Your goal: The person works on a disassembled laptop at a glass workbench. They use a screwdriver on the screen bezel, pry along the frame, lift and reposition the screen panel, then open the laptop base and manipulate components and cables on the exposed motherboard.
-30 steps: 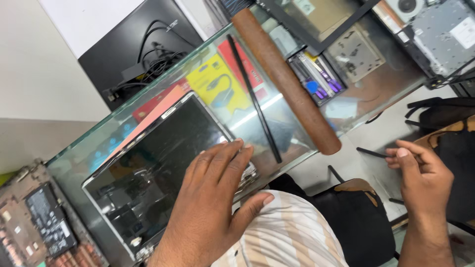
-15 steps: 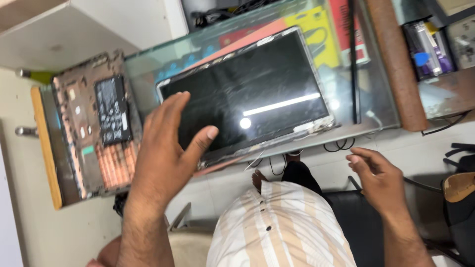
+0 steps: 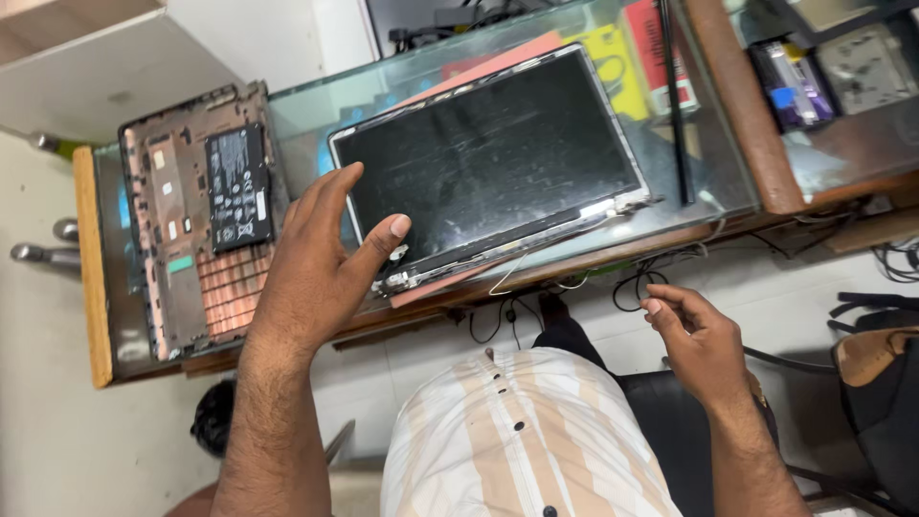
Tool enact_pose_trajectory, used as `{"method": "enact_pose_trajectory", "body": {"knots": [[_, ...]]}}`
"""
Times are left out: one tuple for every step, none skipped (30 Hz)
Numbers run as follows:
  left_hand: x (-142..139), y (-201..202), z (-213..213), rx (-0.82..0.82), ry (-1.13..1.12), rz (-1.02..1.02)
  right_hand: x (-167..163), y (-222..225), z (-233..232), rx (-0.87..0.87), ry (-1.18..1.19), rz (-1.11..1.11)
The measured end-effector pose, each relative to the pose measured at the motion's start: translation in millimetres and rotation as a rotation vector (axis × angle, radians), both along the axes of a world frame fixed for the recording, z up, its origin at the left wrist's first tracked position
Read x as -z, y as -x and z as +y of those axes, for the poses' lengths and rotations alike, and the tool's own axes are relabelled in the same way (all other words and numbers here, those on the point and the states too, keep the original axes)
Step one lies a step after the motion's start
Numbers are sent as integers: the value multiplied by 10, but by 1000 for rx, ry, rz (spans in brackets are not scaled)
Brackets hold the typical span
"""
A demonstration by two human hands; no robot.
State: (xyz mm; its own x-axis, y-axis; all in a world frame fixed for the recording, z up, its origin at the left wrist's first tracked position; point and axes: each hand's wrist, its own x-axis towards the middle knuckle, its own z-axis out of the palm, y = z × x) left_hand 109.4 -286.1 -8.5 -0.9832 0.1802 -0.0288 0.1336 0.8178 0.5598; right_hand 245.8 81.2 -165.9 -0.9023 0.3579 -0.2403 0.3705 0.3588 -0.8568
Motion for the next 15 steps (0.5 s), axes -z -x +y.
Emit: {"method": "enact_pose_trajectory", "body": {"knots": [[-26,3,25,-8,1,-24,-27,-35,11,36,15,-16],[-31,11,46,-14,2,-47,-43,-68,13,74,30,-30],[-47,18,95,17,-1,-15,-72,-107,38,88,38,-17],[-51,43,114,52,-6,21,-79,-121,38,105,45,2],[-57,51,141,89,-11,50,-100,-158,52,125,51,13],[-51,52,168,98,-10,53,-112,-188,59,126,87,57],[-31,66,194,107,-14,56,-121,-203,68,128,118,102],[-5,78,213,117,-21,61,-142,-232,94,129,144,150],[32,104,218,92,-66,4,-158,-271,109,140,157,141],[81,150,237,70,-107,-55,-166,-291,124,153,173,134],[143,201,246,52,-152,-117,-180,-325,150,170,182,127],[213,250,255,38,-126,-130,-188,-368,183,186,202,135],[292,313,264,19,-97,-143,-187,-384,217,198,225,142],[378,330,255,-2,-71,-159,-202,-444,247,209,245,146],[457,372,251,2,-55,-154,-202,-467,286,216,258,144]]}}
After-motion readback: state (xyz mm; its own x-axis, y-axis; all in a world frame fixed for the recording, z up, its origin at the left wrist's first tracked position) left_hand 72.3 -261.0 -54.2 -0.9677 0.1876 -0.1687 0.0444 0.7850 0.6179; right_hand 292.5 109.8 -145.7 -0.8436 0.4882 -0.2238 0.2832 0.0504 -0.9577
